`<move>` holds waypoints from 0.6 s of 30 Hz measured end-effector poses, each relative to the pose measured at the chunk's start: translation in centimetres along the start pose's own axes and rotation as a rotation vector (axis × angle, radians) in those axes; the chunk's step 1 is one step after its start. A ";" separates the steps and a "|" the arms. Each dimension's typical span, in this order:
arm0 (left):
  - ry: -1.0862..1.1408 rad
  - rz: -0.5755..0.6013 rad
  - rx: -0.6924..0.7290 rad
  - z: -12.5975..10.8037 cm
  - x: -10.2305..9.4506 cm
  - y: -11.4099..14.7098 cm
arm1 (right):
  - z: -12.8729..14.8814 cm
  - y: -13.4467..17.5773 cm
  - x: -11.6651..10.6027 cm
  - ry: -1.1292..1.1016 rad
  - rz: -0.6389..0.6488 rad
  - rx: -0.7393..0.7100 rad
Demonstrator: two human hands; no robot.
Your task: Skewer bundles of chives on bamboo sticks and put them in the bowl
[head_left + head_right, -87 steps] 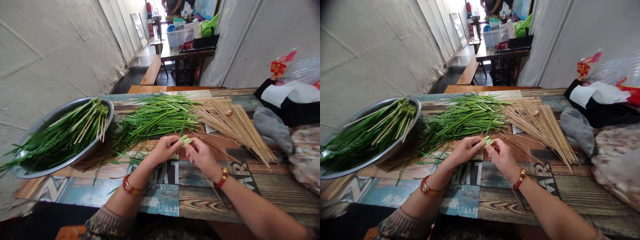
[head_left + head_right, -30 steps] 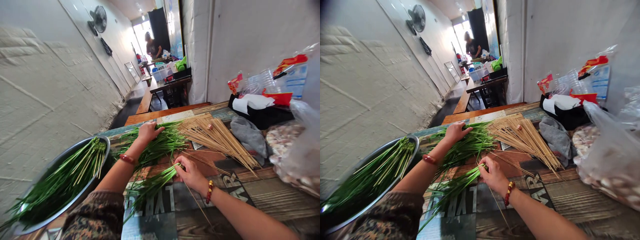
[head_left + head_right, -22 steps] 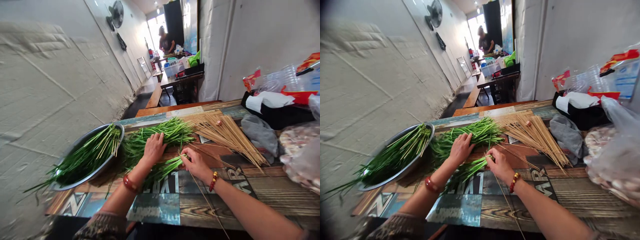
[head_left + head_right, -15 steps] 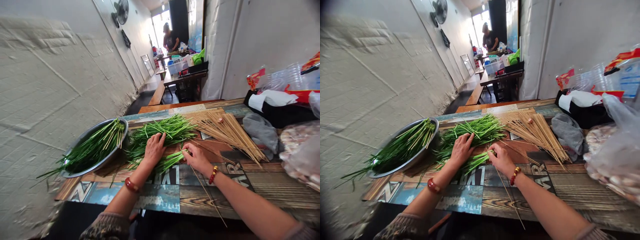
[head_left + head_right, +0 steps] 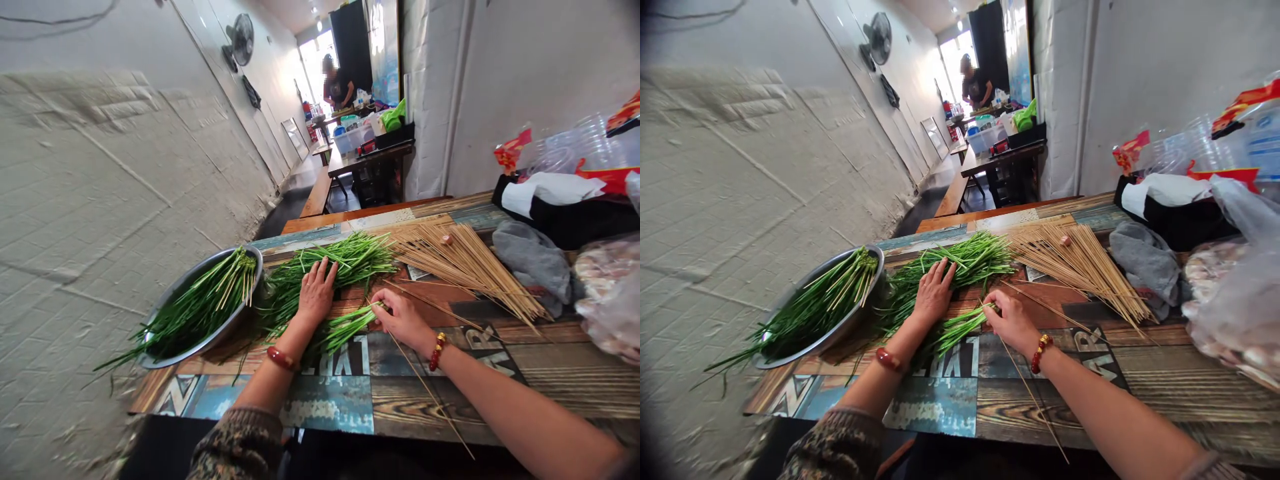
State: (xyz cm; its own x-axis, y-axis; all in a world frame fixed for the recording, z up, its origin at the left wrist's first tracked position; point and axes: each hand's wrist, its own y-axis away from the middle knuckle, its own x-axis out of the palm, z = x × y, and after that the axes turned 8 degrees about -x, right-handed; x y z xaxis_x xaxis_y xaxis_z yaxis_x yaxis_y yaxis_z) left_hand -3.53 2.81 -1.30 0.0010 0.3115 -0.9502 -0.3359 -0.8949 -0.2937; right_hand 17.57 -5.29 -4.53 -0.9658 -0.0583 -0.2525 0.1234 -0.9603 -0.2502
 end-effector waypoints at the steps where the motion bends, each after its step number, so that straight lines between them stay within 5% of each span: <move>1: 0.027 0.016 0.016 0.1 -0.4 0.2 | 0.0 0.0 0.0 -0.012 0.001 0.004; 4: 0.156 0.016 0.055 0.7 -1.8 0.9 | 0.2 0.0 0.0 -0.052 -0.001 0.015; 10: 0.332 -0.194 -0.026 1.1 -3.6 -0.7 | 0.2 0.1 -0.1 -0.051 0.005 0.009; 18: 0.291 -0.094 0.097 -0.7 -3.0 -4.9 | 0.1 0.0 -0.2 -0.081 0.019 0.017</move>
State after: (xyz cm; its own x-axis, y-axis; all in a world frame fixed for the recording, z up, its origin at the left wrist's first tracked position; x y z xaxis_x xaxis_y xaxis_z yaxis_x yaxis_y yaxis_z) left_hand -1.20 6.00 2.85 0.3007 0.2746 -0.9133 -0.4101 -0.8274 -0.3838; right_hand 17.71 -5.34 -4.34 -0.9787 -0.0982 -0.1805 0.1390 -0.9632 -0.2299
